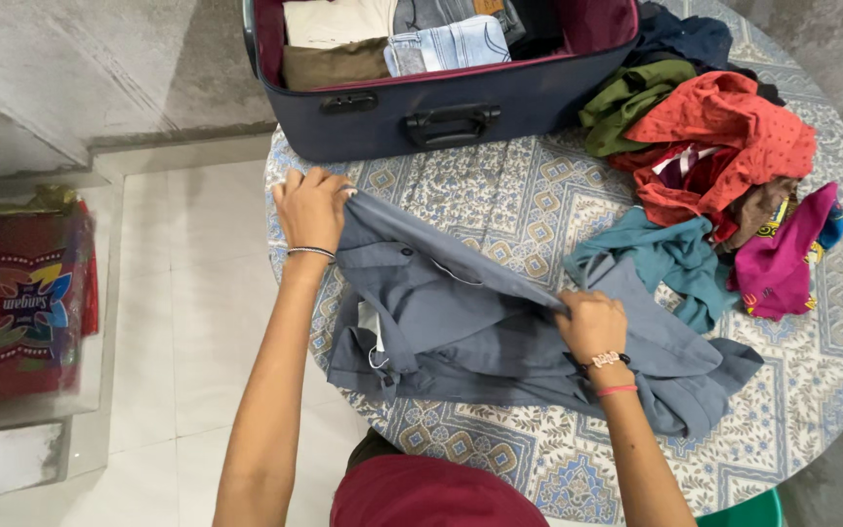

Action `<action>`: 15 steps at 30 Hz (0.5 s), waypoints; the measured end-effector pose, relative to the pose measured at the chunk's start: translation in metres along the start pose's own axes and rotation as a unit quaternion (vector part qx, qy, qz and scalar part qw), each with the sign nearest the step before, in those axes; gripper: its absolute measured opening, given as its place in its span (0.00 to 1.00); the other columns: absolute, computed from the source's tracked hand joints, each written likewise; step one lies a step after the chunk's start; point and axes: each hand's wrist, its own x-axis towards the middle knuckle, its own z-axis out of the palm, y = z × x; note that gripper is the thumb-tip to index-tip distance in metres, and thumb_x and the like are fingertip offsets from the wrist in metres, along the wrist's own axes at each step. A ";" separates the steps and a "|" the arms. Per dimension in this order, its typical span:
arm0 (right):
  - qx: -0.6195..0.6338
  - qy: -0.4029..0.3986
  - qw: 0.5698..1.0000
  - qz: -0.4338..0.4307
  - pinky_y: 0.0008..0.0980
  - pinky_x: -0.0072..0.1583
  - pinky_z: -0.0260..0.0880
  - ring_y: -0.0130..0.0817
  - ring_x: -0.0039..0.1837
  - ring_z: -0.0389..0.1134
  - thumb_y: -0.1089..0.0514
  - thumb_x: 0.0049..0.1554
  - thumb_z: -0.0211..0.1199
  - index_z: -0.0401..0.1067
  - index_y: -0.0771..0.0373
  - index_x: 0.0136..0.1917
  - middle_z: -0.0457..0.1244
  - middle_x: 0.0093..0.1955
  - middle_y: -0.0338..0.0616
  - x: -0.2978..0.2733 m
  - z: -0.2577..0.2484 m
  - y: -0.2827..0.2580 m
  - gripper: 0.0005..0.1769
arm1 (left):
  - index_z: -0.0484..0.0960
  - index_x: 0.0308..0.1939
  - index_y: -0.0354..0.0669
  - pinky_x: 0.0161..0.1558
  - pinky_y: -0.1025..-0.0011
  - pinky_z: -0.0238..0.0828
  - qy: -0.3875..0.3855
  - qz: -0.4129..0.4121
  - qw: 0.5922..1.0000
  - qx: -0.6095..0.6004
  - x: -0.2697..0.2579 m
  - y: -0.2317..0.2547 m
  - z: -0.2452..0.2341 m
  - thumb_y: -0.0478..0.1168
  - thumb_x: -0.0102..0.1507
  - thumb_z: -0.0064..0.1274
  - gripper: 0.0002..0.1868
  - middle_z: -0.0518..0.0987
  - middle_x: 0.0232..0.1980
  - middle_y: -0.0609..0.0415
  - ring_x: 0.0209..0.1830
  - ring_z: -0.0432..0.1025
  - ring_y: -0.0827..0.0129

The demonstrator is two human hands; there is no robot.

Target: The person folds clothes including shirts and trousers and packs them into a suitcase on a bed.

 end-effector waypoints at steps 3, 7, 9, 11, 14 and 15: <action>0.127 0.051 0.989 0.055 0.46 0.50 0.71 0.50 0.51 0.72 0.54 0.50 0.69 0.81 0.51 0.49 0.71 0.46 0.48 -0.003 0.012 0.014 0.11 | 0.88 0.43 0.51 0.52 0.52 0.61 -0.056 -0.033 0.998 -0.009 -0.010 -0.007 0.028 0.42 0.62 0.62 0.06 0.80 0.46 0.56 0.49 0.70 0.57; 0.141 0.050 0.983 0.110 0.47 0.50 0.71 0.51 0.50 0.71 0.55 0.52 0.68 0.82 0.52 0.51 0.71 0.46 0.49 -0.003 0.020 0.021 0.13 | 0.82 0.52 0.47 0.59 0.57 0.68 -0.047 -0.101 0.975 -0.191 -0.051 -0.032 0.085 0.46 0.63 0.62 0.16 0.78 0.54 0.47 0.57 0.70 0.52; 0.151 0.042 0.980 0.120 0.46 0.50 0.71 0.51 0.49 0.71 0.55 0.51 0.68 0.82 0.52 0.51 0.71 0.46 0.49 -0.005 0.020 0.020 0.13 | 0.78 0.56 0.42 0.60 0.56 0.68 -0.019 -0.092 0.969 -0.227 -0.080 -0.050 0.123 0.51 0.63 0.62 0.24 0.77 0.57 0.42 0.58 0.71 0.49; 0.159 0.046 0.979 0.114 0.46 0.50 0.72 0.51 0.49 0.71 0.55 0.52 0.68 0.82 0.52 0.51 0.72 0.47 0.48 -0.005 0.023 0.017 0.13 | 0.74 0.60 0.37 0.61 0.56 0.68 -0.098 -0.158 0.962 -0.200 -0.113 -0.066 0.163 0.57 0.63 0.61 0.32 0.77 0.59 0.36 0.60 0.72 0.46; 0.162 0.046 0.980 0.108 0.46 0.50 0.72 0.50 0.49 0.71 0.54 0.52 0.68 0.82 0.53 0.51 0.72 0.47 0.47 -0.010 0.026 0.018 0.12 | 0.69 0.66 0.29 0.62 0.56 0.69 -0.236 -0.243 0.932 -0.127 -0.147 -0.069 0.187 0.64 0.62 0.60 0.45 0.76 0.62 0.29 0.61 0.73 0.41; 0.161 0.045 0.980 0.106 0.46 0.50 0.72 0.50 0.49 0.72 0.54 0.52 0.68 0.82 0.53 0.50 0.72 0.46 0.48 -0.012 0.028 0.019 0.12 | 0.73 0.65 0.30 0.61 0.58 0.70 -0.279 -0.253 0.910 -0.173 -0.152 -0.070 0.190 0.62 0.64 0.59 0.40 0.79 0.61 0.31 0.59 0.75 0.46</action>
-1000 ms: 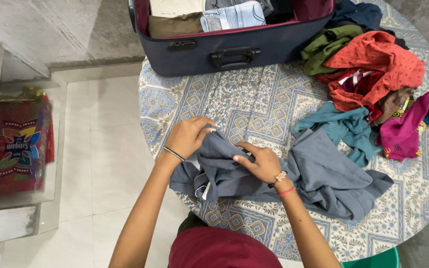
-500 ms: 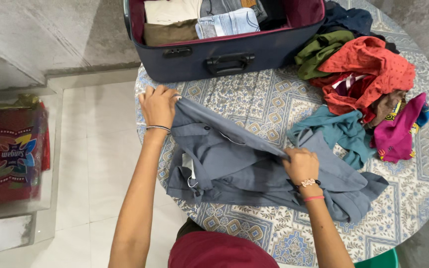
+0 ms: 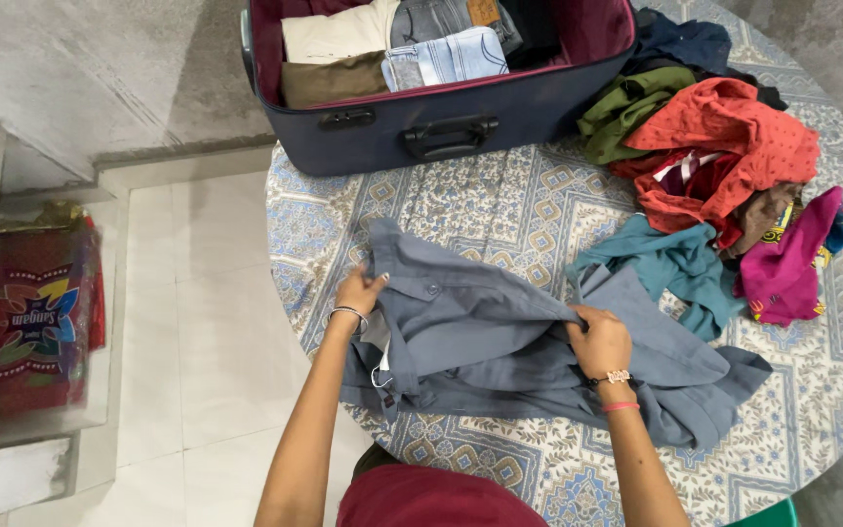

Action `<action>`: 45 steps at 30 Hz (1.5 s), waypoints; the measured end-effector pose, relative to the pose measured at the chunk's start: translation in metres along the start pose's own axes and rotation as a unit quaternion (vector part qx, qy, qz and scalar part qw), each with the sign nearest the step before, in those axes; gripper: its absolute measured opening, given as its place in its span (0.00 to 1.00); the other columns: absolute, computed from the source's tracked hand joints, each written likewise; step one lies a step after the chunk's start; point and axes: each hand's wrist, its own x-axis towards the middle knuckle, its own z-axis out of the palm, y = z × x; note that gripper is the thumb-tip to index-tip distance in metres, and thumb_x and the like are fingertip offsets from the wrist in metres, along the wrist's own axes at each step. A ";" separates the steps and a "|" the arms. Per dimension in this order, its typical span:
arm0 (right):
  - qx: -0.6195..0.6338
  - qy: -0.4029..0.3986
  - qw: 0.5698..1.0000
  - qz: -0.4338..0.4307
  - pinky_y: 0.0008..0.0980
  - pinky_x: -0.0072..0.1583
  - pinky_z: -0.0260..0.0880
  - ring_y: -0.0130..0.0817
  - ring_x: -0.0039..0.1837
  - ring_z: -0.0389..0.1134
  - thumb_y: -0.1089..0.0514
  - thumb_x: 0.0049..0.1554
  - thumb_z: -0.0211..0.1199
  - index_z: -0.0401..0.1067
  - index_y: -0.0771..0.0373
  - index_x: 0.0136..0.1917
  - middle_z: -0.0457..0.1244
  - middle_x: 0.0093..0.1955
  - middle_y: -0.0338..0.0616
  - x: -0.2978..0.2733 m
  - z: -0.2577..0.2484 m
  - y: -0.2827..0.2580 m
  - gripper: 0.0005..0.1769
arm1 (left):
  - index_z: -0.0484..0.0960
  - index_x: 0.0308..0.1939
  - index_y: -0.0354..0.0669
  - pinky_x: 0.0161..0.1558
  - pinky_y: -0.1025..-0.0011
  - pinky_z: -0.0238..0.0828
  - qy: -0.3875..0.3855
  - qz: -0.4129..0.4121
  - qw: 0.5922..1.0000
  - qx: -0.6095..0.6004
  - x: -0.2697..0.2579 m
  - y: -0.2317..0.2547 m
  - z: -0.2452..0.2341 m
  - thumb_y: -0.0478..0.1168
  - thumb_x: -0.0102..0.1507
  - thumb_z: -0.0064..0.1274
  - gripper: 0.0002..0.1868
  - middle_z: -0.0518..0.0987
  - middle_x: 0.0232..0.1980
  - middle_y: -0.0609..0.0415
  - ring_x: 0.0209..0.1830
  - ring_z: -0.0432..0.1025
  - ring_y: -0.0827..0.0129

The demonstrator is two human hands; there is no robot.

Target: The person folds clothes including shirts and trousers and packs them into a suitcase on a bed.

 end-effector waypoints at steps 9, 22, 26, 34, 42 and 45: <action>0.063 0.055 0.994 0.068 0.37 0.46 0.70 0.38 0.40 0.69 0.58 0.51 0.70 0.80 0.55 0.51 0.68 0.49 0.44 -0.007 -0.003 -0.008 0.12 | 0.72 0.65 0.61 0.39 0.66 0.77 -0.028 -0.093 0.963 -0.250 -0.016 0.026 -0.016 0.25 0.51 0.61 0.40 0.79 0.40 0.57 0.37 0.75 0.69; 0.443 0.065 0.874 0.190 0.25 0.46 0.74 0.25 0.43 0.74 0.64 0.60 0.62 0.74 0.68 0.57 0.72 0.43 0.46 0.058 0.040 0.038 0.11 | 0.83 0.43 0.47 0.40 0.53 0.75 0.150 0.258 0.934 0.194 0.032 0.144 -0.116 0.33 0.55 0.57 0.13 0.82 0.42 0.39 0.40 0.78 0.43; 0.334 0.099 0.932 0.097 0.28 0.55 0.74 0.32 0.53 0.75 0.65 0.59 0.64 0.73 0.70 0.60 0.72 0.51 0.49 0.094 0.040 0.037 0.16 | 0.78 0.49 0.44 0.39 0.47 0.74 0.114 0.161 0.950 0.240 0.073 0.174 -0.117 0.37 0.63 0.53 0.10 0.82 0.32 0.38 0.34 0.78 0.40; -0.002 0.006 0.997 -0.077 0.51 0.71 0.61 0.59 0.71 0.61 0.52 0.50 0.70 0.53 0.66 0.81 0.60 0.71 0.63 0.165 0.020 0.008 0.51 | 0.65 0.60 0.46 0.44 0.57 0.78 0.088 0.122 0.959 -0.242 0.130 0.163 -0.047 0.37 0.65 0.54 0.21 0.85 0.38 0.42 0.40 0.83 0.51; -0.130 -0.121 0.984 -0.018 0.61 0.70 0.50 0.55 0.77 0.51 0.45 0.43 0.74 0.39 0.56 0.84 0.50 0.77 0.57 0.169 0.080 0.034 0.66 | 0.66 0.71 0.56 0.50 0.59 0.76 -0.004 0.111 0.986 -0.125 0.088 0.084 -0.022 0.40 0.64 0.55 0.30 0.84 0.55 0.48 0.44 0.79 0.49; -0.127 -0.140 0.982 -0.028 0.58 0.67 0.56 0.54 0.77 0.52 0.49 0.47 0.71 0.49 0.50 0.81 0.51 0.79 0.51 0.146 0.091 0.015 0.55 | 0.84 0.50 0.48 0.56 0.56 0.74 0.108 0.123 0.986 0.028 0.065 0.020 -0.020 0.42 0.62 0.59 0.13 0.83 0.54 0.44 0.54 0.76 0.46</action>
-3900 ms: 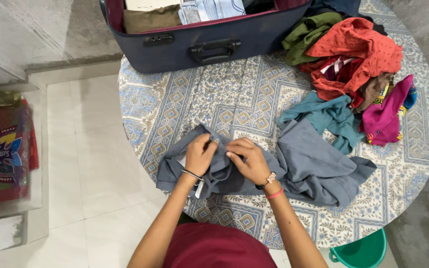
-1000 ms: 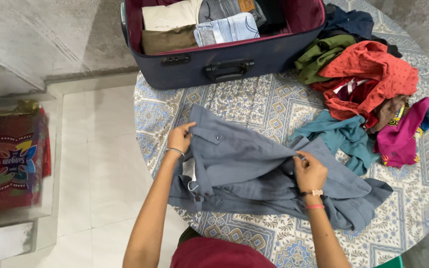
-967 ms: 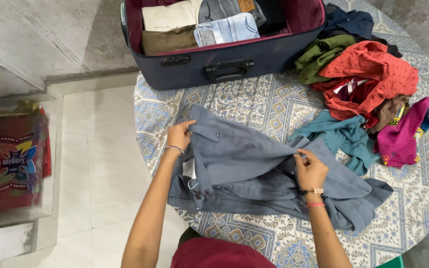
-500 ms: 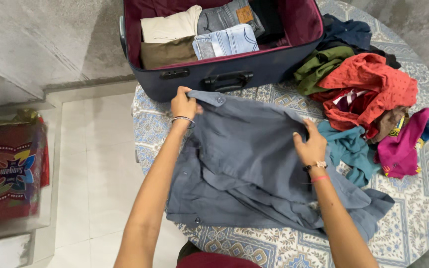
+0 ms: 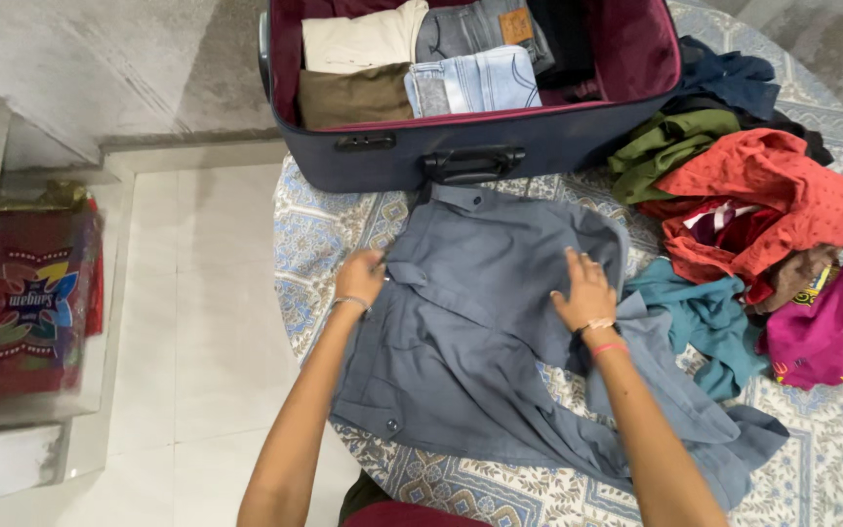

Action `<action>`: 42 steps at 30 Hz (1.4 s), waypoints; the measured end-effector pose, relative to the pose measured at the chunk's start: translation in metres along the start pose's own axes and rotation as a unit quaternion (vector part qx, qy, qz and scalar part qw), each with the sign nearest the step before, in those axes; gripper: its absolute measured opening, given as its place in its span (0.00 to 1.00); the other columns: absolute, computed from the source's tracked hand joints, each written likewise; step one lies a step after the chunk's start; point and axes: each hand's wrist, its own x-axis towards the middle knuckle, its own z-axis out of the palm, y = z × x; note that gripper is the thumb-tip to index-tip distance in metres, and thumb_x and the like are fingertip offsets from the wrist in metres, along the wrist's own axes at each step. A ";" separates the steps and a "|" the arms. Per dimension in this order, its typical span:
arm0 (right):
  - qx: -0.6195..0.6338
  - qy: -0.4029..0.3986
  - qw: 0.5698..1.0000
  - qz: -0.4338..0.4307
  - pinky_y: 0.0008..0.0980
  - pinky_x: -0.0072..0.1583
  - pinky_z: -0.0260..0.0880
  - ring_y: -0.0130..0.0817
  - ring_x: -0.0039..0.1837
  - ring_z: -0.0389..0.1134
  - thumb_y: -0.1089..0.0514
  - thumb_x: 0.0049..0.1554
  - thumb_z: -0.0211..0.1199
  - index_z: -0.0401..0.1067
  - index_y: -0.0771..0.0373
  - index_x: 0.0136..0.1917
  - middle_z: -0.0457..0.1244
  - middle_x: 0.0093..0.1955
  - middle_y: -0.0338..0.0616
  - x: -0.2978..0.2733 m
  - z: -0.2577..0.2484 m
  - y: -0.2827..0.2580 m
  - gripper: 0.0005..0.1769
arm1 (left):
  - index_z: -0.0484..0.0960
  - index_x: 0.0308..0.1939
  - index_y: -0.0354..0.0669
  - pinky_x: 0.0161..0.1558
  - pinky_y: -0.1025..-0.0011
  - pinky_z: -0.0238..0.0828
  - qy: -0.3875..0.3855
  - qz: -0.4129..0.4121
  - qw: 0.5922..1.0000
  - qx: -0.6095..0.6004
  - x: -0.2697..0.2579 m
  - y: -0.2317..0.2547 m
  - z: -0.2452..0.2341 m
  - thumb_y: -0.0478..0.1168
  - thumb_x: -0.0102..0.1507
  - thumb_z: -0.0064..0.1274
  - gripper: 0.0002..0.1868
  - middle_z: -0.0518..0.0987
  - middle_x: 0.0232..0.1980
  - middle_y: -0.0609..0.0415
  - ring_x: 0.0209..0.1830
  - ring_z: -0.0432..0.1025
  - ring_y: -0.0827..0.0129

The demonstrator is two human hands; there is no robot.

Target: The person folds clothes including shirts and trousers and packs them into a suitcase on a bed.

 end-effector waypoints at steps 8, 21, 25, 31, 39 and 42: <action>0.105 0.024 0.979 -0.174 0.51 0.67 0.59 0.52 0.74 0.57 0.57 0.49 0.67 0.66 0.54 0.70 0.54 0.77 0.52 -0.107 -0.002 -0.144 0.34 | 0.78 0.57 0.40 0.57 0.55 0.70 -0.035 -0.145 0.989 0.020 -0.090 -0.013 -0.026 0.47 0.59 0.62 0.26 0.80 0.57 0.40 0.56 0.75 0.45; 0.024 -0.135 0.934 -0.330 0.49 0.63 0.59 0.52 0.64 0.59 0.47 0.58 0.63 0.63 0.54 0.73 0.57 0.69 0.56 -0.245 0.049 -0.165 0.32 | 0.70 0.67 0.55 0.49 0.52 0.73 -0.129 -0.038 0.990 -0.052 -0.120 0.014 -0.053 0.46 0.60 0.59 0.31 0.81 0.58 0.38 0.51 0.76 0.39; -0.018 -0.024 0.933 -0.360 0.42 0.62 0.67 0.46 0.64 0.63 0.55 0.55 0.62 0.69 0.59 0.67 0.60 0.68 0.52 -0.248 0.070 -0.163 0.26 | 0.67 0.69 0.57 0.53 0.52 0.72 -0.183 -0.152 0.971 0.007 -0.132 0.028 -0.063 0.50 0.60 0.63 0.35 0.82 0.52 0.38 0.51 0.76 0.41; 0.133 -0.017 0.971 -0.198 0.46 0.50 0.72 0.49 0.52 0.69 0.59 0.53 0.62 0.72 0.61 0.53 0.65 0.49 0.50 -0.243 0.064 -0.184 0.14 | 0.73 0.64 0.52 0.50 0.54 0.73 -0.122 -0.041 0.984 -0.124 -0.134 0.038 -0.087 0.32 0.55 0.54 0.32 0.81 0.56 0.42 0.45 0.76 0.41; 0.228 -0.133 0.924 -0.277 0.48 0.49 0.70 0.52 0.49 0.70 0.60 0.51 0.60 0.73 0.62 0.48 0.67 0.45 0.50 -0.241 0.033 -0.224 0.10 | 0.80 0.55 0.49 0.57 0.59 0.72 -0.092 0.030 0.986 -0.134 -0.147 0.002 -0.105 0.29 0.54 0.54 0.25 0.80 0.56 0.43 0.55 0.75 0.47; 0.240 -0.133 0.925 -0.261 0.46 0.50 0.71 0.50 0.49 0.71 0.58 0.55 0.59 0.75 0.61 0.49 0.68 0.48 0.48 -0.208 0.028 -0.225 0.09 | 0.79 0.57 0.52 0.58 0.59 0.71 -0.118 -0.031 0.987 -0.102 -0.159 -0.011 -0.095 0.31 0.57 0.55 0.24 0.80 0.57 0.45 0.57 0.74 0.47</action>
